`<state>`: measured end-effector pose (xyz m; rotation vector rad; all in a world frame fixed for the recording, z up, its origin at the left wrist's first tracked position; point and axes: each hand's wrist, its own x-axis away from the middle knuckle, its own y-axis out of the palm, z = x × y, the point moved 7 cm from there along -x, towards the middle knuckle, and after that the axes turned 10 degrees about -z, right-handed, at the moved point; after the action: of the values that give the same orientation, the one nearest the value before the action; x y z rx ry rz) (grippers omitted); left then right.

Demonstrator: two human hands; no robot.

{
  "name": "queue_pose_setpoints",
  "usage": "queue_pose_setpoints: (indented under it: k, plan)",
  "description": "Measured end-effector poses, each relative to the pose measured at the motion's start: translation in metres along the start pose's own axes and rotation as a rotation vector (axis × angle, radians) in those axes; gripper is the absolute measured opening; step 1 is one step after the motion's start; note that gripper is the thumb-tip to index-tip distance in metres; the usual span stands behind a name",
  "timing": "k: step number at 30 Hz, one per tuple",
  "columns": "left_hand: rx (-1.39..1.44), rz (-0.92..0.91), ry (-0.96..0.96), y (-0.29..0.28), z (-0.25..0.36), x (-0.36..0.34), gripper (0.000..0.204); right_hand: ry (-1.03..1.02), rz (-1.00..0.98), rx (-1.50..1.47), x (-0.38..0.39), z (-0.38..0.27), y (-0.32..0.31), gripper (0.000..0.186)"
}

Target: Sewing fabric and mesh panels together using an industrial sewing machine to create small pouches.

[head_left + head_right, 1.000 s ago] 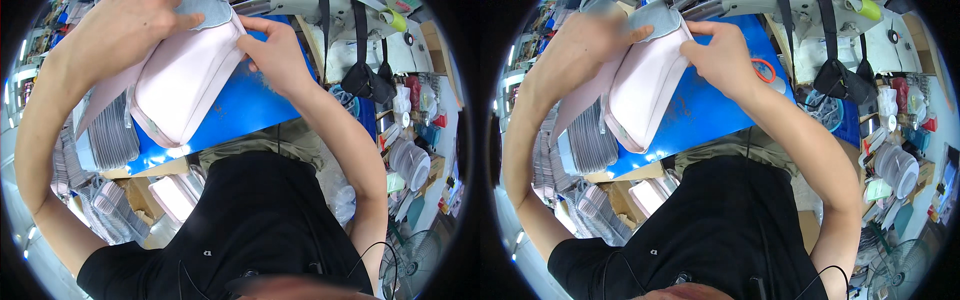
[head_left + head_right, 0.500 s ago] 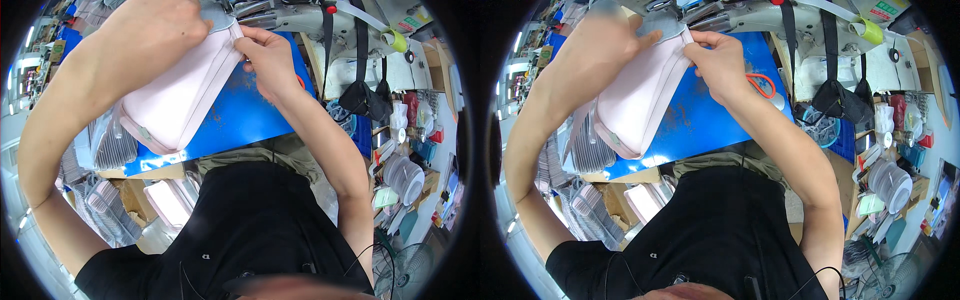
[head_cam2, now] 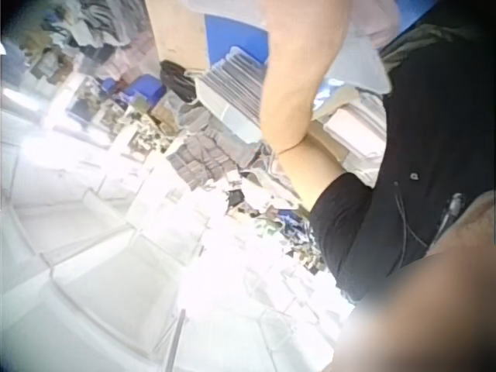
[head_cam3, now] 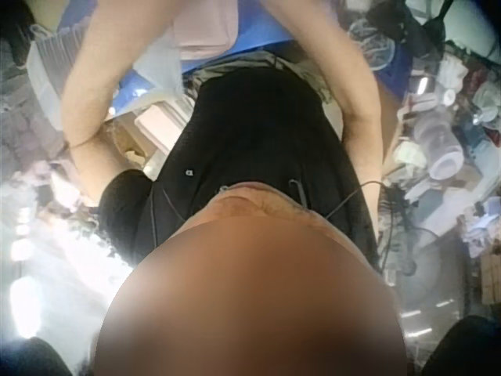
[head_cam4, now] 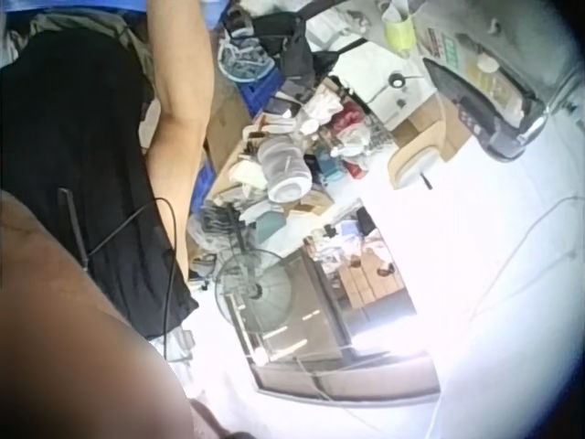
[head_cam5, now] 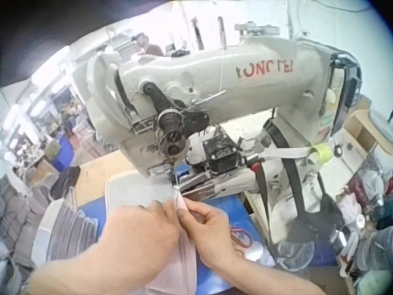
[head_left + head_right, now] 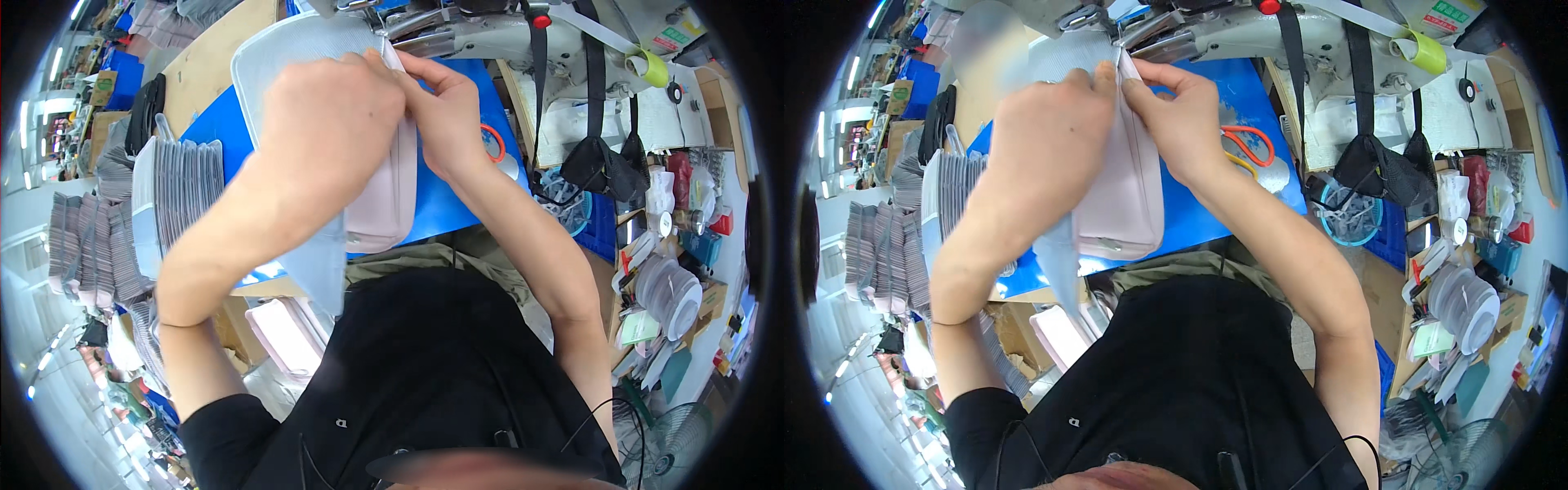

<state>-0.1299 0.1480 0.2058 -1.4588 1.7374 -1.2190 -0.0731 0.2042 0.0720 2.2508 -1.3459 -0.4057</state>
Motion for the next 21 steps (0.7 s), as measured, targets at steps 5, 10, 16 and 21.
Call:
queue_pose_setpoints:
  k: [5, 10, 16, 21]
  plan:
    - [0.126, 0.028, -0.103, 0.010, 0.011, -0.016, 0.030, -0.032, -0.030, -0.017, -0.001, 0.013, -0.008, 0.030]
    - [0.315, 0.129, -0.201, 0.021, 0.006, -0.025, 0.020, -0.295, -0.069, 0.414, 0.006, -0.004, -0.013, 0.037]
    - [0.641, 0.384, -0.278, 0.046, 0.005, 0.001, 0.040, -0.206, -0.137, 0.713, 0.064, -0.021, -0.018, 0.043]
    - [0.866, 0.517, -0.097, 0.052, 0.072, 0.072, 0.059, -0.107, -0.151, 0.704, 0.117, -0.023, -0.031, 0.042]
